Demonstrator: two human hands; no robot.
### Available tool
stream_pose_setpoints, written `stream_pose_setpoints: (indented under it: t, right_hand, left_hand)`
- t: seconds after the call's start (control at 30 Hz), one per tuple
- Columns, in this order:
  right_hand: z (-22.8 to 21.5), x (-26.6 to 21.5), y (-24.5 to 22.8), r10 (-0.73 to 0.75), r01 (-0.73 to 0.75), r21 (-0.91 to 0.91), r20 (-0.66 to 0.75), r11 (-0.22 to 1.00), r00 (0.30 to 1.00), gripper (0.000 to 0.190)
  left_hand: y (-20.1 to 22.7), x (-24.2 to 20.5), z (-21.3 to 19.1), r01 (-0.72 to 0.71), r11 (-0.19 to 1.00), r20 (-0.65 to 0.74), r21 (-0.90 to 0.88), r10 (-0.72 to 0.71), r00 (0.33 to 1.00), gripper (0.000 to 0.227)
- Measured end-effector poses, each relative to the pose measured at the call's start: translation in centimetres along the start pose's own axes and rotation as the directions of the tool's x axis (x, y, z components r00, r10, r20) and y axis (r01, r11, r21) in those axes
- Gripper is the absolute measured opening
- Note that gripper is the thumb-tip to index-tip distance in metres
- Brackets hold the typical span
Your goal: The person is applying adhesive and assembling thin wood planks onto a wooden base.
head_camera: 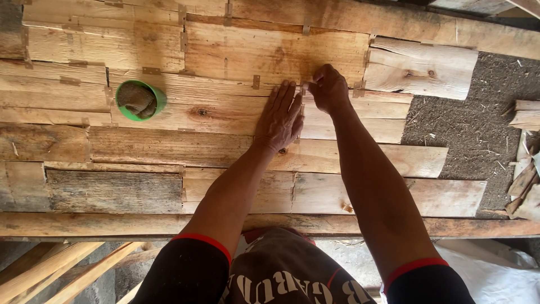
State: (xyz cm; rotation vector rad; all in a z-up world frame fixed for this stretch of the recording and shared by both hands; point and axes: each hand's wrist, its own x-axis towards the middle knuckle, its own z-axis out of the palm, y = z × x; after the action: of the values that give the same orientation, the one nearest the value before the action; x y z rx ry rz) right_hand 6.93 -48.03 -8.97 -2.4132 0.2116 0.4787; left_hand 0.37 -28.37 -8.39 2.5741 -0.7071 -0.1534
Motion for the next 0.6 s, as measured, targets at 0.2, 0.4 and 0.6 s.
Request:
stream_pose_setpoints:
  t: [0.2,0.4,0.6]
  right_hand:
    - [-0.5,0.4,-2.6,0.129,-0.129,-0.054,-0.011,0.990,0.992,0.047]
    - [-0.8,0.9,-2.7,0.155,-0.159,-0.059,-0.055,0.986,0.986,0.045]
    - [-0.2,1.1,-1.8,0.149,-0.153,-0.052,-0.066,0.987,0.987,0.044]
  left_hand:
    - [0.0,-0.1,0.8,0.012,1.000,0.013,0.002,-0.012,1.000,0.065]
    - [-0.1,-0.1,1.0,0.004,0.998,0.006,0.055,-0.004,1.000,0.066]
    - [-0.4,-0.2,1.2,-0.025,0.999,-0.047,0.022,0.026,0.999,0.066]
